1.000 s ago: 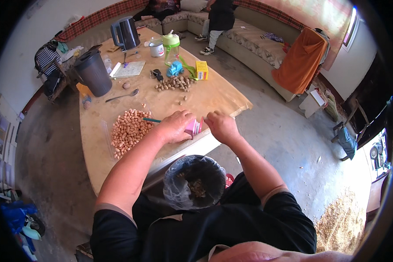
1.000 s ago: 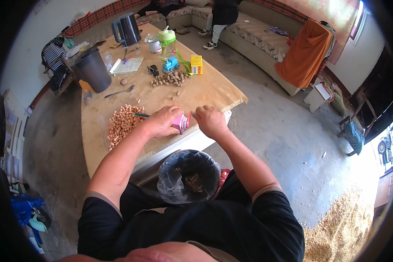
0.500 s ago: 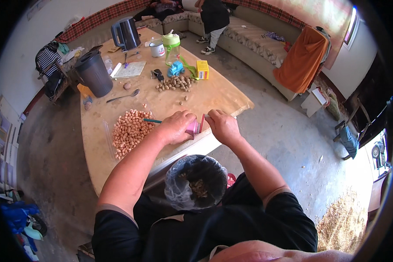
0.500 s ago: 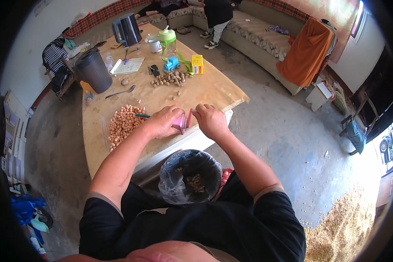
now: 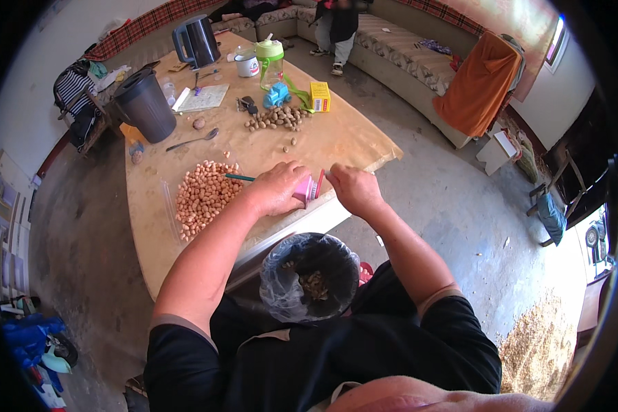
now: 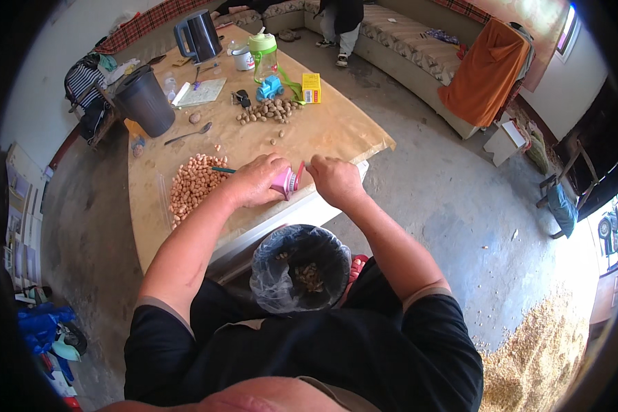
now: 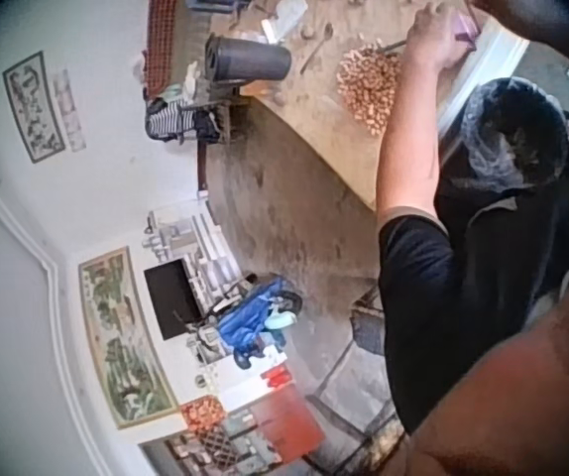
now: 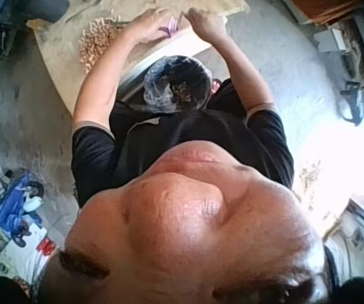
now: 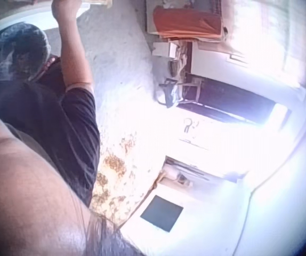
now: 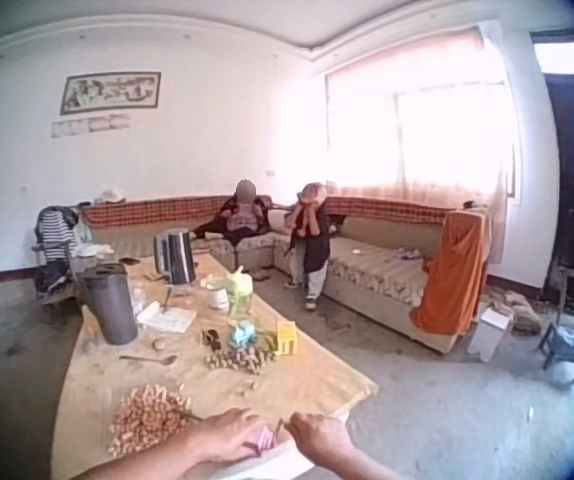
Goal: The person uses a pink handheld pencil sharpener to sharpen a blue pencil. They repeatedly insert the pencil, rotate the sharpener, and remove the pencil to check the tip. Shavings fall into a plastic bag below.
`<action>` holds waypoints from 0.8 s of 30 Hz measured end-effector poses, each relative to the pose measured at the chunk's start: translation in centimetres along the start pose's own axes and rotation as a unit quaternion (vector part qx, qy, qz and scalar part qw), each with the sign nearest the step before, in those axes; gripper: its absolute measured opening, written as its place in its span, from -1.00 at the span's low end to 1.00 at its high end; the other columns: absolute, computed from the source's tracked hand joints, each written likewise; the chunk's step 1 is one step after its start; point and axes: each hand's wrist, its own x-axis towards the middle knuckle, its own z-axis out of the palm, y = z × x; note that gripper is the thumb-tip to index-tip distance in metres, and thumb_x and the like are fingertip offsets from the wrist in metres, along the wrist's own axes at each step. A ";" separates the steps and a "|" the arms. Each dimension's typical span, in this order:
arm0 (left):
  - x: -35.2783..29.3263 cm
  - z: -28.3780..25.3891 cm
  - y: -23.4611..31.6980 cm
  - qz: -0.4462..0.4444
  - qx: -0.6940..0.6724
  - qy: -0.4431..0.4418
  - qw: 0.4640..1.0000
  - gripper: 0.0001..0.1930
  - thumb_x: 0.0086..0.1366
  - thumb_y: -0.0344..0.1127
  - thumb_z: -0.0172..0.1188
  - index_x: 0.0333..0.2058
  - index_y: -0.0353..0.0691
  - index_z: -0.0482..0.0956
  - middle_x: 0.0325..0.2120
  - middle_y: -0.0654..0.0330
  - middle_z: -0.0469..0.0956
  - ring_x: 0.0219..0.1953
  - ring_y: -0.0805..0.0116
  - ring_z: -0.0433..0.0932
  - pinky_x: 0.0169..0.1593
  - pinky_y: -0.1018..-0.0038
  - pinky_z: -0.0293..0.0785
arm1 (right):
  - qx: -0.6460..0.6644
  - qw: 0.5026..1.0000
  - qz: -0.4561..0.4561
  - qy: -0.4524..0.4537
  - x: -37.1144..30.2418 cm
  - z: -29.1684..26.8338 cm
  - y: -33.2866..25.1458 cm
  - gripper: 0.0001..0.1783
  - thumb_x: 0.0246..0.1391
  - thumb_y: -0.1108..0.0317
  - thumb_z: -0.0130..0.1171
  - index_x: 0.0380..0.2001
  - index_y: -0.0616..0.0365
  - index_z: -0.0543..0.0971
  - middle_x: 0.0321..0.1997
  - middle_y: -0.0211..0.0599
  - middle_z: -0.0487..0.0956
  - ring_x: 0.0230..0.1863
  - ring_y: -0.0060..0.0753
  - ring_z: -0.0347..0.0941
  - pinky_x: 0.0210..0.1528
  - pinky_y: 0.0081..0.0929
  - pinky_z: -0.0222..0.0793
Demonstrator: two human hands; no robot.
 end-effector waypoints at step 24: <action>0.2 0.7 -0.5 -0.011 0.018 0.011 1.000 -0.41 -0.07 -0.17 0.38 -0.08 -0.17 0.32 -0.11 0.01 0.35 -0.01 -0.02 0.36 0.04 0.22 0.35 | -0.079 0.993 -0.086 0.003 -1.6 4.1 1.1 -0.75 0.07 0.17 0.04 -0.49 0.11 0.51 -0.47 -0.18 0.52 -0.35 -0.13 0.49 -0.31 -0.24 0.42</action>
